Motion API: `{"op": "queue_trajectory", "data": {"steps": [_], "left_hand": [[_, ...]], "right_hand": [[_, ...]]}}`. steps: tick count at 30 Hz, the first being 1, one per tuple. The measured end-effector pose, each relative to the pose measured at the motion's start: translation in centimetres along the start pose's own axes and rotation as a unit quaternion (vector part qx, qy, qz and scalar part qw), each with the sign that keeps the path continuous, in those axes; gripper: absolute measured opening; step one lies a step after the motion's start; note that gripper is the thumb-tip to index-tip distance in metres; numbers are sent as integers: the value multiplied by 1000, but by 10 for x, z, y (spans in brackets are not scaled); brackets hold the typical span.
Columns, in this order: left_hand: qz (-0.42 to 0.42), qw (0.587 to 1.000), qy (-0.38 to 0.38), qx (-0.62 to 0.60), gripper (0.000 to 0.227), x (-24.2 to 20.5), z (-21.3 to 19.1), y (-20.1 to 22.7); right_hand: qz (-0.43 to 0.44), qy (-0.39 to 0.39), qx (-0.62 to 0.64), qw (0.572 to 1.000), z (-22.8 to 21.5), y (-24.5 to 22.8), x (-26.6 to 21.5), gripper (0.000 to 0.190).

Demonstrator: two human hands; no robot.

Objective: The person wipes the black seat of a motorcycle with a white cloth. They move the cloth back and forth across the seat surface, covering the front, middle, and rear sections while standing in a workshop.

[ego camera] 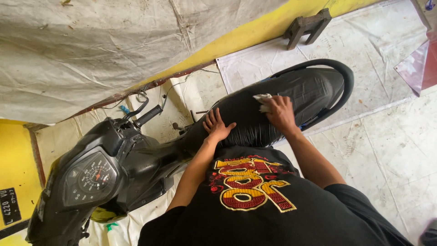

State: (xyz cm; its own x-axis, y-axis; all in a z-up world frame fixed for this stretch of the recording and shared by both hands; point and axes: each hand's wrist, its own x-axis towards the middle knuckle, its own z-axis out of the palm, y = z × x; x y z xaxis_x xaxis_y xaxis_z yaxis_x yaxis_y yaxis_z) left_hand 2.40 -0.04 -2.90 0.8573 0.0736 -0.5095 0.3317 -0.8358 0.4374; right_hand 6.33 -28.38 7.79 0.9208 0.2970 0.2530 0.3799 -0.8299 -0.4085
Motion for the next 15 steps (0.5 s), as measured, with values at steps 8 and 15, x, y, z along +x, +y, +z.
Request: {"op": "queue_trajectory", "data": {"steps": [8, 15], "left_hand": [[-9, 1000, 6, -8, 122, -7, -2, 3], [-26, 999, 10, 16, 122, -13, -5, 11]], "right_hand": [[169, 83, -110, 976, 9, 118, 21, 53], [61, -48, -51, 996, 44, 6, 14, 42]]}}
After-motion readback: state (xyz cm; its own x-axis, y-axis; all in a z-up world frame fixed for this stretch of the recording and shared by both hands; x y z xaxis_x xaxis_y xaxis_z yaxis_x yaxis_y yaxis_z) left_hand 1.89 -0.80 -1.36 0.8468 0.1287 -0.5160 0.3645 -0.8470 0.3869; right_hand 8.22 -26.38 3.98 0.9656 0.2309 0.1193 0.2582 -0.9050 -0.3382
